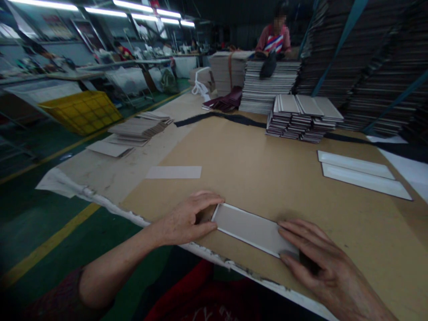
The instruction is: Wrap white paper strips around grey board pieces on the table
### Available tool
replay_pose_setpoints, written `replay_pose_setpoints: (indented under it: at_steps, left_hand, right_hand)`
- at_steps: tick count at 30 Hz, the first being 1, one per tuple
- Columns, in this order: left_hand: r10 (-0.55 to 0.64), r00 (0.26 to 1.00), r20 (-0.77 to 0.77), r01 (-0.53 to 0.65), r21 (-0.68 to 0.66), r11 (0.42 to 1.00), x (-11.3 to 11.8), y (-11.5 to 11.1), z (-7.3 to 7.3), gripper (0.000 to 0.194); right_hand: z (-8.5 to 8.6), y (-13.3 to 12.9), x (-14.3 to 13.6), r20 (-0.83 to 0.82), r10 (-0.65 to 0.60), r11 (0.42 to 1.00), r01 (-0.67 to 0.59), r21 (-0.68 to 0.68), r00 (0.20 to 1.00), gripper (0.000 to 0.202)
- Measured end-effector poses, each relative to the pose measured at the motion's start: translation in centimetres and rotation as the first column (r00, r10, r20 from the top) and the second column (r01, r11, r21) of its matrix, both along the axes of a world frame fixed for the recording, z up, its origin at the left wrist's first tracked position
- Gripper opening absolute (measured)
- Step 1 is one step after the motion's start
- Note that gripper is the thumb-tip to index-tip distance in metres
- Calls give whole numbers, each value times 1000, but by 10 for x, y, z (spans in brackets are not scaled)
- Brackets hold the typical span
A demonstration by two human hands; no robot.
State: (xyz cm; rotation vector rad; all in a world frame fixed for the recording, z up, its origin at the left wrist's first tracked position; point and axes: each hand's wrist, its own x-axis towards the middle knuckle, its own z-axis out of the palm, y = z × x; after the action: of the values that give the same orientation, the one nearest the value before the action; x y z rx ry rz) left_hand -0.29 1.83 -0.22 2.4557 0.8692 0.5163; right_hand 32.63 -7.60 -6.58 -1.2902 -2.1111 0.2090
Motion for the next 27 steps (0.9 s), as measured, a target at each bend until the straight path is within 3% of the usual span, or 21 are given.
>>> replay_pose_setpoints:
  at_steps: [13, 18, 27]
  left_hand:
    - [-27, 999, 36, 26, 17, 1000, 0, 2, -2, 44]
    - [-56, 998, 24, 54, 58, 997, 1, 3, -3, 31]
    - [-38, 998, 41, 35, 84, 996, 0, 5, -9, 25]
  right_hand:
    - [0, -2, -3, 26, -16, 999, 15, 30, 1000, 39]
    - [3, -3, -3, 13, -14, 1000, 14, 2, 1000, 38]
    - [0, -3, 0, 5, 36, 997, -35, -74, 999, 39]
